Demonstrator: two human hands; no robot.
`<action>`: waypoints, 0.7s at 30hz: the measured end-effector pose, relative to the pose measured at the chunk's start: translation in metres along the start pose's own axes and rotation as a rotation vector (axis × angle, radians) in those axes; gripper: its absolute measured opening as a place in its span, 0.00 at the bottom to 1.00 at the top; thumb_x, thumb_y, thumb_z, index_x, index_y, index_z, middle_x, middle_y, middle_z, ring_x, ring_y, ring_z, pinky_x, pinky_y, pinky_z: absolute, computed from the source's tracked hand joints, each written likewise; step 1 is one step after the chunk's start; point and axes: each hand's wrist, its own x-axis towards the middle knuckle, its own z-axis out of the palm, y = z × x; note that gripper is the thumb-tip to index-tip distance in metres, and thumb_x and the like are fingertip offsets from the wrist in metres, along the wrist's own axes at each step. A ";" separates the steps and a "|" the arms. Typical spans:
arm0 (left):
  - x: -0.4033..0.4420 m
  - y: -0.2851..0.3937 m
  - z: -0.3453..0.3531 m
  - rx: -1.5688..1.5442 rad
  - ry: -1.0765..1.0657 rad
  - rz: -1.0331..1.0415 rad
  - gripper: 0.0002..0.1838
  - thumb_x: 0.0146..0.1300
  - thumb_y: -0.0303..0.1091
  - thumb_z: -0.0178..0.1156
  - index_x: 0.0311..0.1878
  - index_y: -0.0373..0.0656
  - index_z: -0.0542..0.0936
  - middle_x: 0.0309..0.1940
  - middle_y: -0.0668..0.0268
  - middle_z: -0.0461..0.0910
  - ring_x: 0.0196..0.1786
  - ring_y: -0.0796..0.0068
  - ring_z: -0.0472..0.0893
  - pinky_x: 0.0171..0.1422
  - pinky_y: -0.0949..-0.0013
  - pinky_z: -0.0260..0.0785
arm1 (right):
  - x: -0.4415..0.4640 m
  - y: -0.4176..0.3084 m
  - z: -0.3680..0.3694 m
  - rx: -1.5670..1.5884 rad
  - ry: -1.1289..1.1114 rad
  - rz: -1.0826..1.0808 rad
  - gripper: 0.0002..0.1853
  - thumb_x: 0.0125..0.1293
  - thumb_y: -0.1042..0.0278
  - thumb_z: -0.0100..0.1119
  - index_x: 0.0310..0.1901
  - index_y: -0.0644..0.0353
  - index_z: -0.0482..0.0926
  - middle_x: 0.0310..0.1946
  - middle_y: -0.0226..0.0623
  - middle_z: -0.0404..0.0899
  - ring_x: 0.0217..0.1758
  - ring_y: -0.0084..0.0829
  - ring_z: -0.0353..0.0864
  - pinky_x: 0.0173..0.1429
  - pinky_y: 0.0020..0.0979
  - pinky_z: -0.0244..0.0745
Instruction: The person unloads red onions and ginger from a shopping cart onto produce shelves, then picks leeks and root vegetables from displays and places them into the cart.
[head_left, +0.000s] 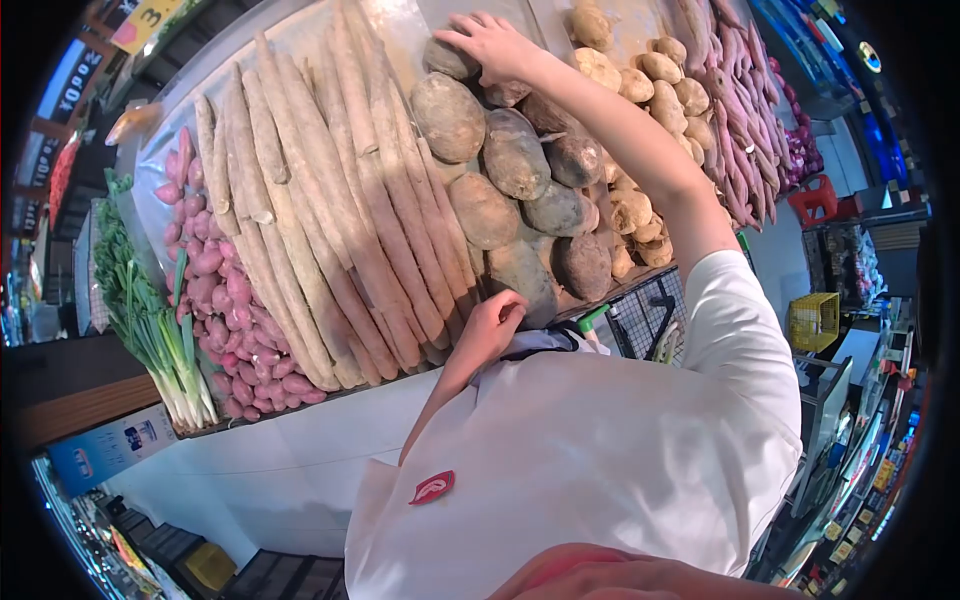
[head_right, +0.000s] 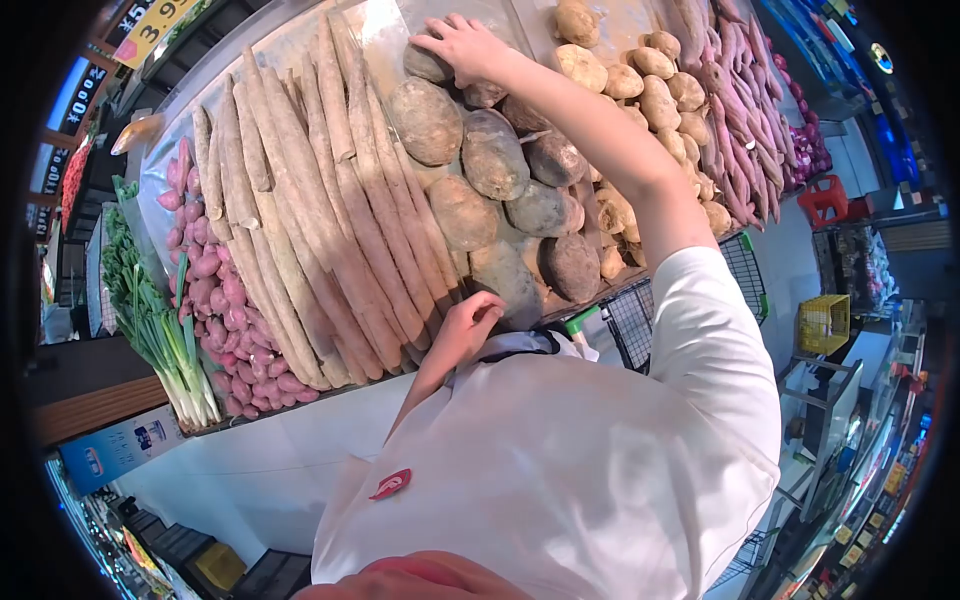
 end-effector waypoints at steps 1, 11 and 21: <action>0.000 0.002 -0.003 0.001 0.005 -0.001 0.10 0.76 0.31 0.62 0.54 0.36 0.82 0.40 0.58 0.87 0.43 0.72 0.86 0.51 0.68 0.77 | 0.007 0.003 0.001 -0.011 -0.041 -0.003 0.63 0.40 0.68 0.87 0.81 0.35 0.61 0.78 0.40 0.64 0.79 0.50 0.65 0.76 0.52 0.70; 0.011 -0.004 -0.013 -0.104 0.032 -0.065 0.09 0.77 0.29 0.60 0.54 0.37 0.82 0.41 0.62 0.88 0.47 0.78 0.85 0.54 0.71 0.76 | 0.041 0.014 0.017 -0.098 -0.186 -0.081 0.69 0.34 0.63 0.91 0.82 0.28 0.59 0.78 0.34 0.66 0.80 0.44 0.65 0.80 0.51 0.65; 0.014 -0.004 -0.010 -0.093 0.020 -0.108 0.08 0.77 0.29 0.60 0.54 0.37 0.82 0.41 0.61 0.87 0.48 0.76 0.86 0.55 0.70 0.76 | 0.061 0.024 -0.016 0.034 -0.251 -0.273 0.54 0.38 0.55 0.86 0.73 0.54 0.72 0.57 0.50 0.83 0.60 0.53 0.83 0.63 0.47 0.80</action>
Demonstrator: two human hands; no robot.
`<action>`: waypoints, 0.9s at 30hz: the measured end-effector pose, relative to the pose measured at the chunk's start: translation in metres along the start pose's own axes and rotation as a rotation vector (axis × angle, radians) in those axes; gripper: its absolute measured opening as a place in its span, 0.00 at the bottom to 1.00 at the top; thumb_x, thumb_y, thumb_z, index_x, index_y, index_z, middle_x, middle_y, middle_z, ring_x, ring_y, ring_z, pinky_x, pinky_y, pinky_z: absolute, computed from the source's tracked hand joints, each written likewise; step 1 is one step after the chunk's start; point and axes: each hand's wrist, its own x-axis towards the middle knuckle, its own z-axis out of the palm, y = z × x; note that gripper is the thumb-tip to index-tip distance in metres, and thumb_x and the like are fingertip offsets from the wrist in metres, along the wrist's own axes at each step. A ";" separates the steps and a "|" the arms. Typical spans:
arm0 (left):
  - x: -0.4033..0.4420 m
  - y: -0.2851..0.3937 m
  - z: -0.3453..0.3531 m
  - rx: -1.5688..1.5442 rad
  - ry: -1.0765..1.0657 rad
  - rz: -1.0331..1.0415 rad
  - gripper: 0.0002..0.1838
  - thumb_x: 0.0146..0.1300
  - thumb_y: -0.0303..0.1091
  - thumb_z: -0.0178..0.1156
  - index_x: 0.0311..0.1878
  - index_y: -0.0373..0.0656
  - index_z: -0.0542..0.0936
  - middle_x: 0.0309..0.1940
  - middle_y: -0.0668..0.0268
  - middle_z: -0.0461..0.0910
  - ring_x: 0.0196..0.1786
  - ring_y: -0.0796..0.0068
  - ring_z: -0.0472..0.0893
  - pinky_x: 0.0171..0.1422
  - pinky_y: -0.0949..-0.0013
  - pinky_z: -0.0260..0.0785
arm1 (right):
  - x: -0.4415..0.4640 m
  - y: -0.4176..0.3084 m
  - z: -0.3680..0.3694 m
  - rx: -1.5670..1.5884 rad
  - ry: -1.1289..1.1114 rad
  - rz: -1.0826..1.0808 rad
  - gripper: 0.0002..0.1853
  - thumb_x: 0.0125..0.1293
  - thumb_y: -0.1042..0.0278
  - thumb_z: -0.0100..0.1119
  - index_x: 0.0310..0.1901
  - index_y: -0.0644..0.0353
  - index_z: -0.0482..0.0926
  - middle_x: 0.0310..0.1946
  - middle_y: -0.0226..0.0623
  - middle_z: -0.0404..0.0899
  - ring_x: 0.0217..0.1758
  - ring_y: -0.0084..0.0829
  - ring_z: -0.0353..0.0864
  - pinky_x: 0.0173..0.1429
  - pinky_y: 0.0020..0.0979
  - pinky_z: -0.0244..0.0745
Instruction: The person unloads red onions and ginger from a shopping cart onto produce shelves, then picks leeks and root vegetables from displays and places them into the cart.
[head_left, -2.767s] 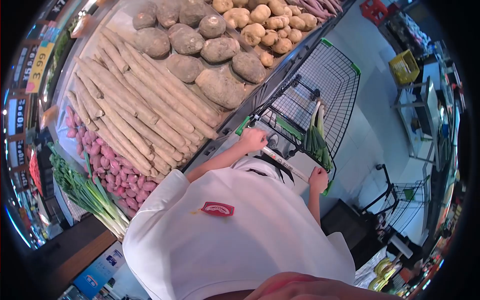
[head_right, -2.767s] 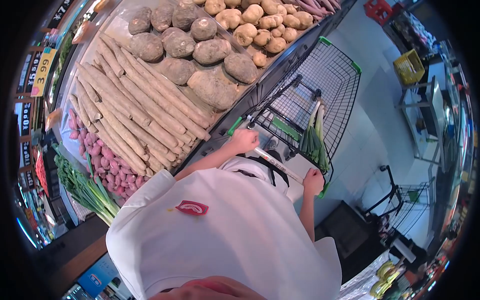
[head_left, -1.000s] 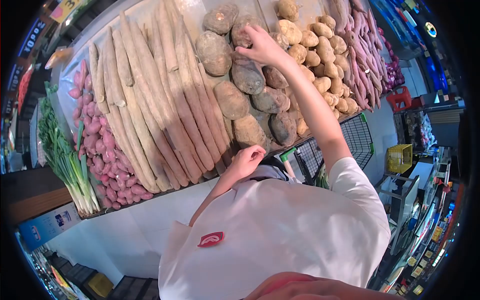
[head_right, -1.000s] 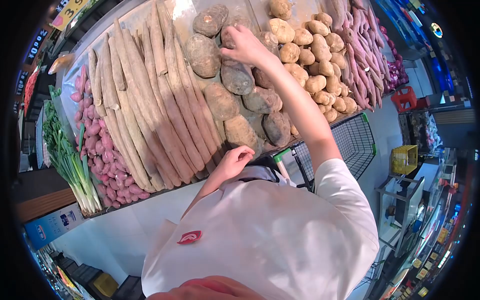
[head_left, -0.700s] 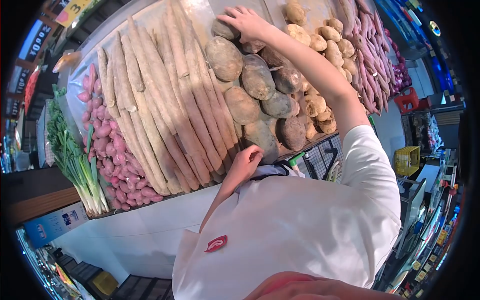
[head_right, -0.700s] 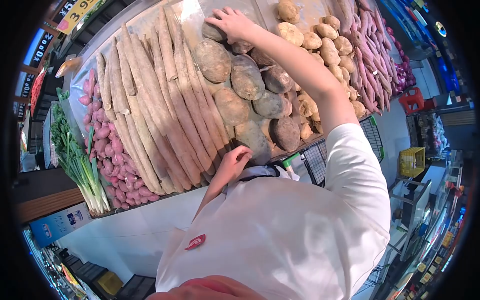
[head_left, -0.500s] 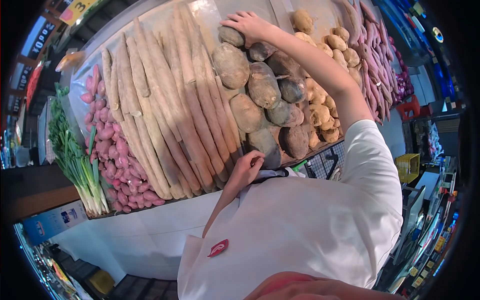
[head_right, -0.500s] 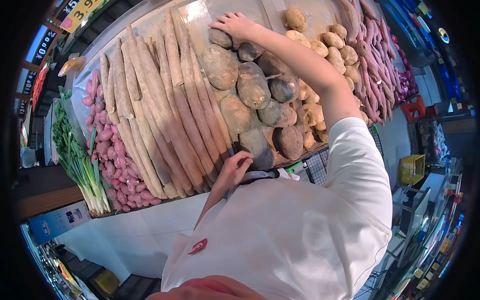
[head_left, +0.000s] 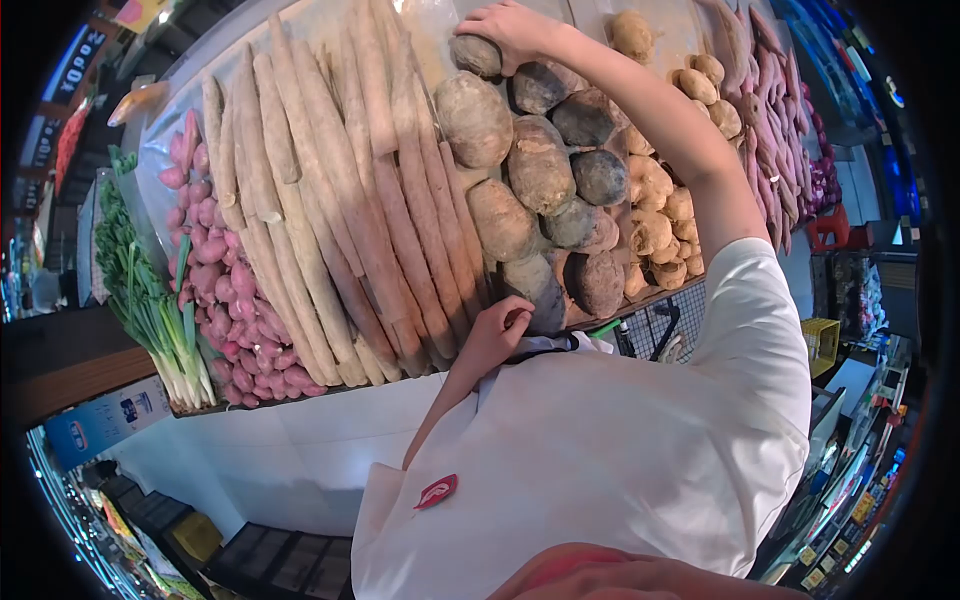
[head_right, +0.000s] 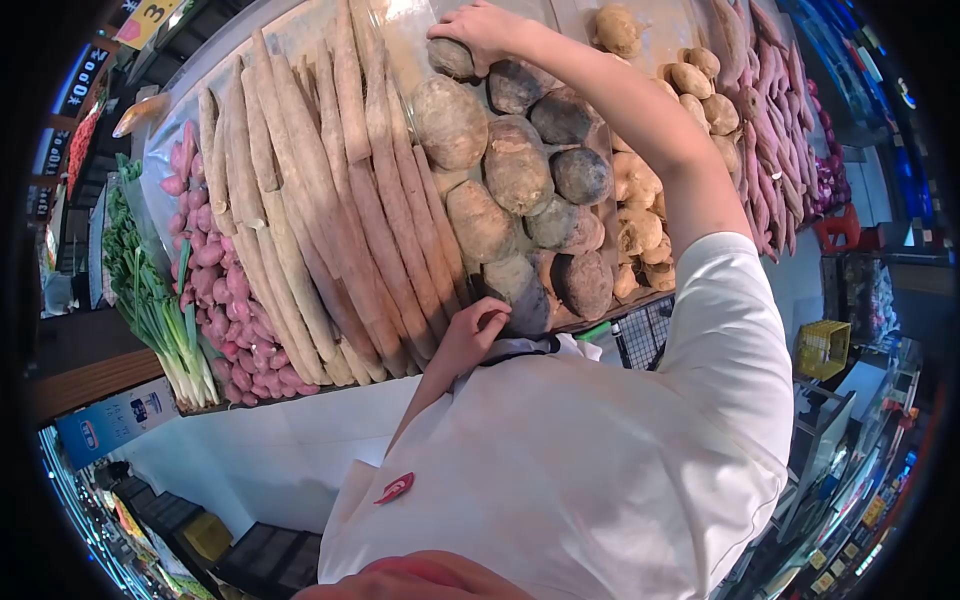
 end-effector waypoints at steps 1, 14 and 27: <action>-0.001 0.001 0.001 -0.005 -0.004 0.011 0.08 0.77 0.29 0.60 0.54 0.37 0.82 0.42 0.62 0.87 0.48 0.77 0.86 0.55 0.70 0.76 | -0.001 0.005 -0.007 0.127 0.038 0.057 0.55 0.38 0.54 0.87 0.73 0.55 0.73 0.58 0.51 0.83 0.61 0.53 0.83 0.64 0.48 0.79; 0.015 0.015 -0.014 -0.313 0.120 0.251 0.13 0.78 0.28 0.59 0.62 0.38 0.77 0.49 0.64 0.84 0.48 0.79 0.82 0.53 0.75 0.73 | -0.143 -0.080 -0.025 2.139 0.740 0.501 0.49 0.57 0.47 0.83 0.76 0.53 0.67 0.68 0.41 0.76 0.73 0.43 0.75 0.76 0.51 0.71; 0.012 0.117 0.028 -0.412 0.104 0.607 0.60 0.51 0.26 0.82 0.83 0.43 0.54 0.75 0.55 0.63 0.76 0.60 0.69 0.77 0.53 0.70 | -0.302 -0.299 -0.033 2.861 1.031 0.630 0.39 0.72 0.47 0.70 0.78 0.53 0.65 0.73 0.39 0.74 0.76 0.43 0.74 0.75 0.55 0.76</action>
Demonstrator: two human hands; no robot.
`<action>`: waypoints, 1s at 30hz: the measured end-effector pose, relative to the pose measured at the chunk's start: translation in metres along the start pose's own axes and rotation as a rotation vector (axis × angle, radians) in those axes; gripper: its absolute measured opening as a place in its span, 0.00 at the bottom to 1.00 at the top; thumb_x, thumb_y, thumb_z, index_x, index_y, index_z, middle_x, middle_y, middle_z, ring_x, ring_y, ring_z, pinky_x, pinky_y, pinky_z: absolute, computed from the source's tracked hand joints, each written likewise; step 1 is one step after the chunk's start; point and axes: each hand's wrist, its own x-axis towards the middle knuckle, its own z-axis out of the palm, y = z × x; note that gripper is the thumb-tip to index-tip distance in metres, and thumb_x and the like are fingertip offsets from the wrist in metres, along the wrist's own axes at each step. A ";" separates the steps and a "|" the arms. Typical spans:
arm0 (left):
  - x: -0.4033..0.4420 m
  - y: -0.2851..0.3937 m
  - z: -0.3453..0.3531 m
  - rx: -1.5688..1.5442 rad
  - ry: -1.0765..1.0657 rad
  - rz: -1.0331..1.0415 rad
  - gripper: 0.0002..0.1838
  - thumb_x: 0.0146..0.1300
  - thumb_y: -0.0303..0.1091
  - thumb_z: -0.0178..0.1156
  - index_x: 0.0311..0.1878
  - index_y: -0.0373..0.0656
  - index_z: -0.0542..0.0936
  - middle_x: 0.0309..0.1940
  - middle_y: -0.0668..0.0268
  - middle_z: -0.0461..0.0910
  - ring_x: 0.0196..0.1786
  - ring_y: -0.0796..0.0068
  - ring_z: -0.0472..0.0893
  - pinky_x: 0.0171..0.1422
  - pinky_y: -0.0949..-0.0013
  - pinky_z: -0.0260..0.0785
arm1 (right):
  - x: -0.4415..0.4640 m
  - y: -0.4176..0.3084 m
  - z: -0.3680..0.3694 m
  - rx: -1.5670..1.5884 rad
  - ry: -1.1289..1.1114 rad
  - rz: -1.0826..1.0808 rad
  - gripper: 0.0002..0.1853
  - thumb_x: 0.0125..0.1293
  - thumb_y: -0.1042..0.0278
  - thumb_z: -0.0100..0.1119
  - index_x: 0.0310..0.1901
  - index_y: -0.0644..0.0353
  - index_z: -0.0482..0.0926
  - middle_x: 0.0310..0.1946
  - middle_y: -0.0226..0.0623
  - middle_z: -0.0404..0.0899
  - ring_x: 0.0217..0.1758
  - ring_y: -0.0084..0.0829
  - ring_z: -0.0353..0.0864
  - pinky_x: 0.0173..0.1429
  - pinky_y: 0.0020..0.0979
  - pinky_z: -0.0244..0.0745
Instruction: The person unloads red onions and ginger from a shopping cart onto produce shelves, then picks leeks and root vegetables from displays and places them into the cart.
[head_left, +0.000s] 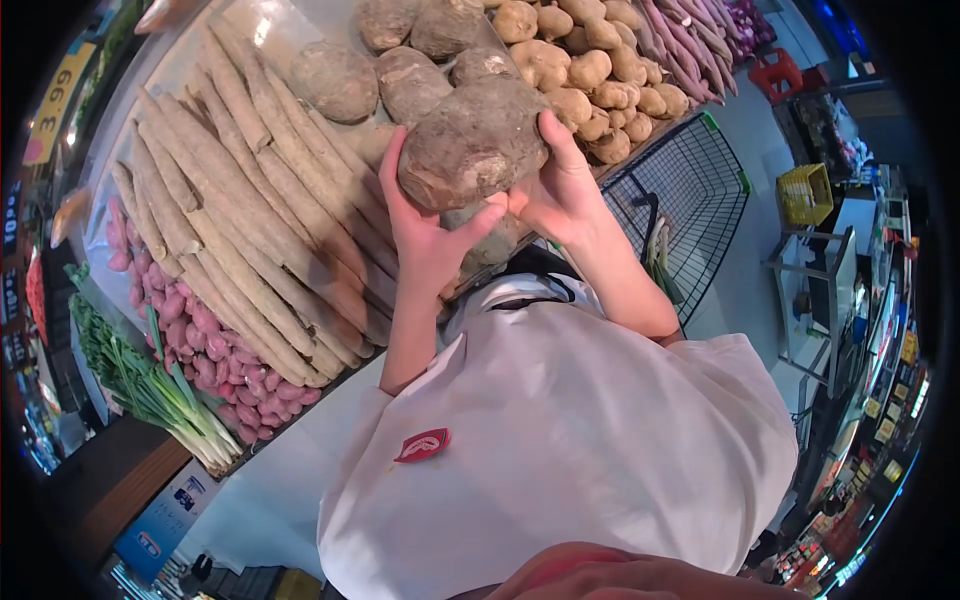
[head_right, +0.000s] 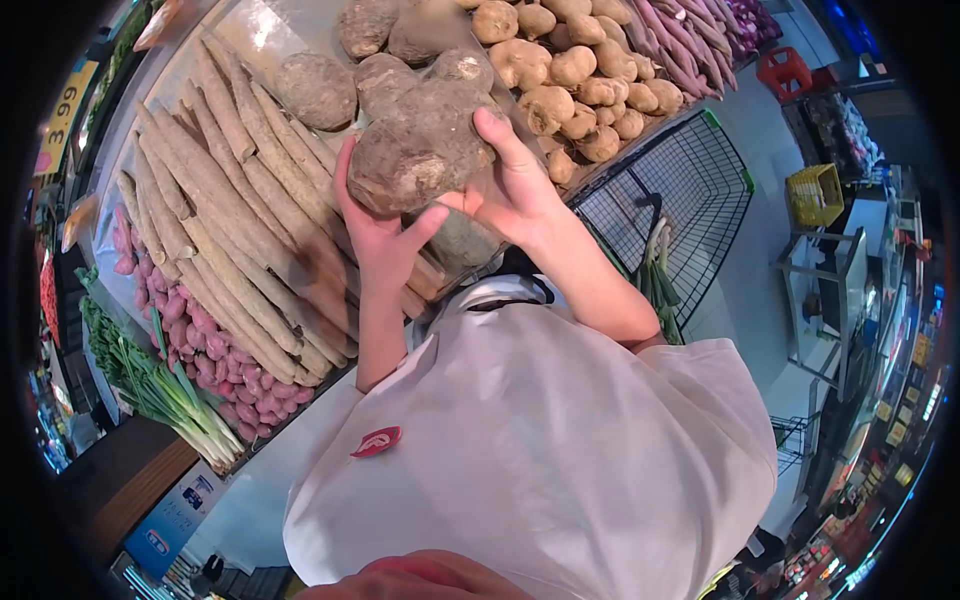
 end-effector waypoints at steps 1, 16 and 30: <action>0.002 -0.005 0.001 -0.019 0.005 -0.022 0.61 0.46 0.20 0.83 0.82 0.43 0.56 0.74 0.53 0.65 0.75 0.59 0.71 0.76 0.53 0.72 | -0.007 0.000 -0.001 -0.023 0.016 -0.003 0.39 0.73 0.47 0.69 0.78 0.53 0.65 0.73 0.38 0.74 0.76 0.42 0.74 0.74 0.54 0.77; -0.029 -0.088 0.001 -1.920 -0.232 -1.151 0.54 0.64 0.51 0.76 0.86 0.53 0.54 0.83 0.42 0.51 0.78 0.36 0.68 0.80 0.47 0.72 | -0.056 -0.032 -0.052 -0.921 -0.073 -0.403 0.70 0.43 0.63 0.88 0.84 0.54 0.47 0.83 0.47 0.50 0.87 0.44 0.51 0.87 0.45 0.48; -0.022 -0.087 0.004 -0.918 -0.002 -0.761 0.46 0.72 0.63 0.64 0.82 0.45 0.60 0.83 0.53 0.58 0.84 0.50 0.60 0.88 0.44 0.53 | 0.021 0.016 -0.059 -0.895 0.241 -0.585 0.52 0.51 0.69 0.87 0.75 0.58 0.63 0.66 0.42 0.73 0.71 0.36 0.73 0.76 0.38 0.69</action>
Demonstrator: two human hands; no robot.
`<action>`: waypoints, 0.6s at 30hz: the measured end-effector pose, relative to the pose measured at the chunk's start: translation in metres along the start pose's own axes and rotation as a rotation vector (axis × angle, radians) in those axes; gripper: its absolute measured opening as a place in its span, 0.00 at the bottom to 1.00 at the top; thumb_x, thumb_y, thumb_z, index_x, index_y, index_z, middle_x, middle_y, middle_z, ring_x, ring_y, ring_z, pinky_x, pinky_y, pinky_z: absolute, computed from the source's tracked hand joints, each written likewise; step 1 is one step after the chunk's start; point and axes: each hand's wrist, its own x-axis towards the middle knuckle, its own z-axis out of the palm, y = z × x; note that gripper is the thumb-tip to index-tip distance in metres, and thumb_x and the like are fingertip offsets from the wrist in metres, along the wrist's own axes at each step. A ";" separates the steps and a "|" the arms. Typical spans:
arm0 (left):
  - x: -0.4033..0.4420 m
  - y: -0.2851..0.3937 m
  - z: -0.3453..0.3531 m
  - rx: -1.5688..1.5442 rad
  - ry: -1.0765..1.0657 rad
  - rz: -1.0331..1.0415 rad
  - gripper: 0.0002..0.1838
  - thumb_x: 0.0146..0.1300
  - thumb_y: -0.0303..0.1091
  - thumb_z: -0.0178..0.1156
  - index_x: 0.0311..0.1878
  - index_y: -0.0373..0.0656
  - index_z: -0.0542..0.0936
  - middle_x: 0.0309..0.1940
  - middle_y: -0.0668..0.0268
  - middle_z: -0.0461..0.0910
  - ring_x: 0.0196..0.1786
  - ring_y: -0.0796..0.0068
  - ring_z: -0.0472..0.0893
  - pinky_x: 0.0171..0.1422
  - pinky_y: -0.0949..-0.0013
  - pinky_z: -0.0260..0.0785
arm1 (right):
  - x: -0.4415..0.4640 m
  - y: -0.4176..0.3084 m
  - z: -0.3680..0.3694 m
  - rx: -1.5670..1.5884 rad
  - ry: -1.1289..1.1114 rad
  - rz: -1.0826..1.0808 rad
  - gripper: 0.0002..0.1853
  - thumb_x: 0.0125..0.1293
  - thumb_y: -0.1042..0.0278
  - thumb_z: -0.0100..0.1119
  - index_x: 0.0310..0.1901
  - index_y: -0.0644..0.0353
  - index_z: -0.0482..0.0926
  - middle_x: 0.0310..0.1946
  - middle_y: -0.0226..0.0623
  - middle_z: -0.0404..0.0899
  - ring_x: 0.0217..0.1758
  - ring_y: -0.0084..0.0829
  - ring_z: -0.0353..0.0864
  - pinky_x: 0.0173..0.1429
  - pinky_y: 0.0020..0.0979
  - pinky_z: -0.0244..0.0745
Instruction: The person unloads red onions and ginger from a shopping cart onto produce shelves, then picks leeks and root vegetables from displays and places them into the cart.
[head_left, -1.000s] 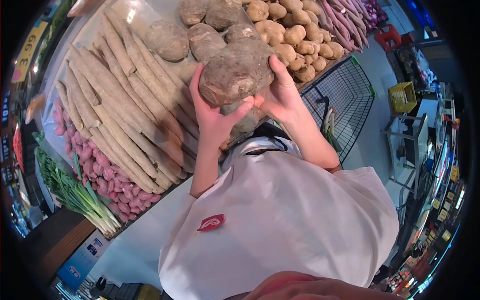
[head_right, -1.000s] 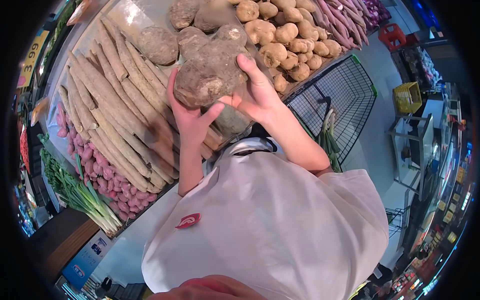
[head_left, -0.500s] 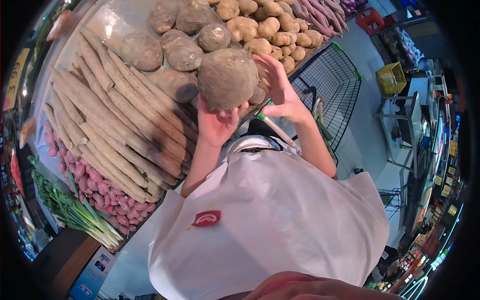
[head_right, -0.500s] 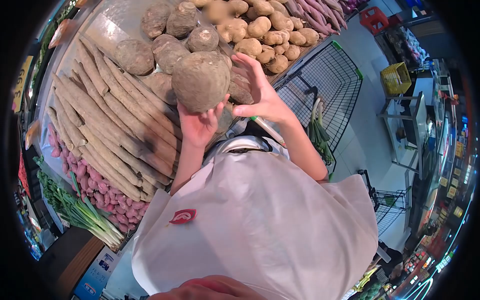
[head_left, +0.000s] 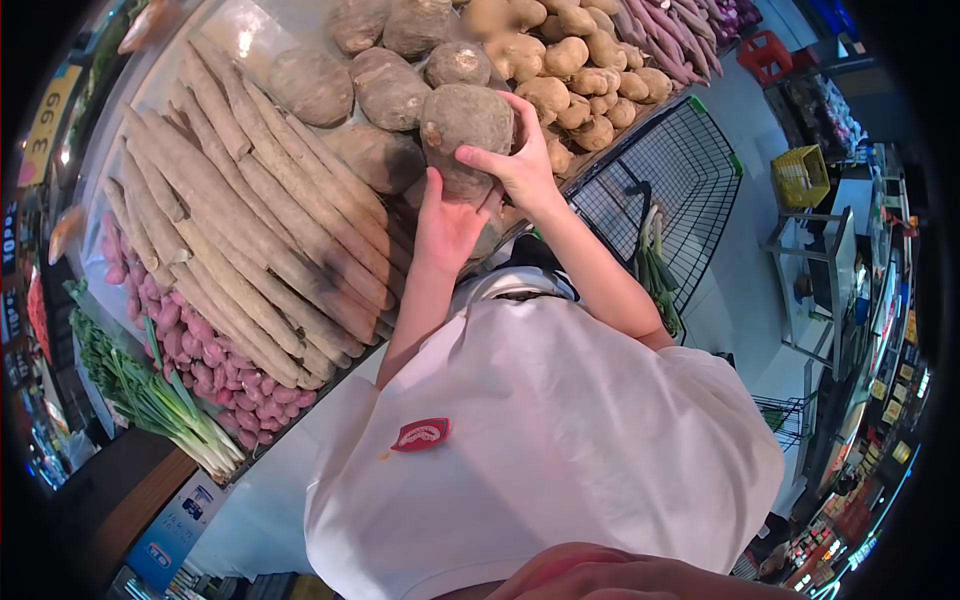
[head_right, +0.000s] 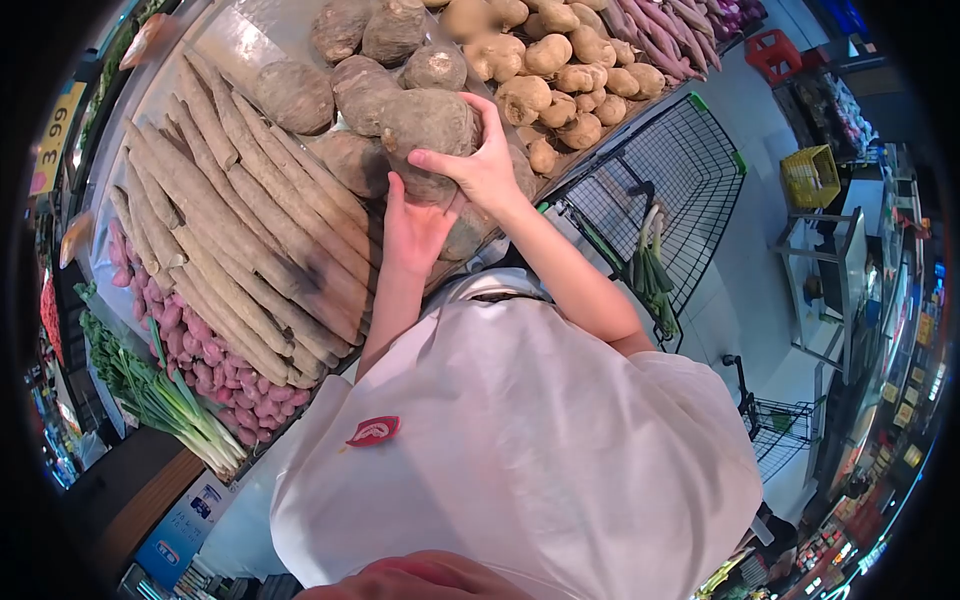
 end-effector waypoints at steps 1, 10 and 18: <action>-0.002 0.000 0.007 0.163 0.052 0.084 0.47 0.71 0.64 0.64 0.82 0.47 0.60 0.83 0.54 0.58 0.84 0.51 0.60 0.88 0.44 0.54 | -0.002 0.003 0.003 0.006 0.034 0.000 0.52 0.50 0.67 0.88 0.74 0.58 0.64 0.66 0.43 0.73 0.70 0.36 0.74 0.75 0.38 0.71; -0.002 -0.003 -0.014 -0.981 -0.503 -0.478 0.52 0.67 0.62 0.70 0.85 0.49 0.56 0.79 0.45 0.60 0.68 0.45 0.74 0.73 0.52 0.75 | -0.018 -0.031 -0.030 0.121 -0.216 0.014 0.49 0.58 0.66 0.82 0.78 0.58 0.62 0.69 0.40 0.71 0.70 0.32 0.73 0.74 0.35 0.68; -0.012 -0.011 -0.017 -0.005 -0.009 0.010 0.53 0.67 0.67 0.67 0.84 0.48 0.57 0.78 0.60 0.67 0.78 0.49 0.68 0.74 0.49 0.73 | -0.045 -0.033 -0.022 -0.026 -0.165 0.008 0.60 0.51 0.63 0.87 0.81 0.58 0.57 0.75 0.44 0.65 0.79 0.37 0.65 0.83 0.41 0.58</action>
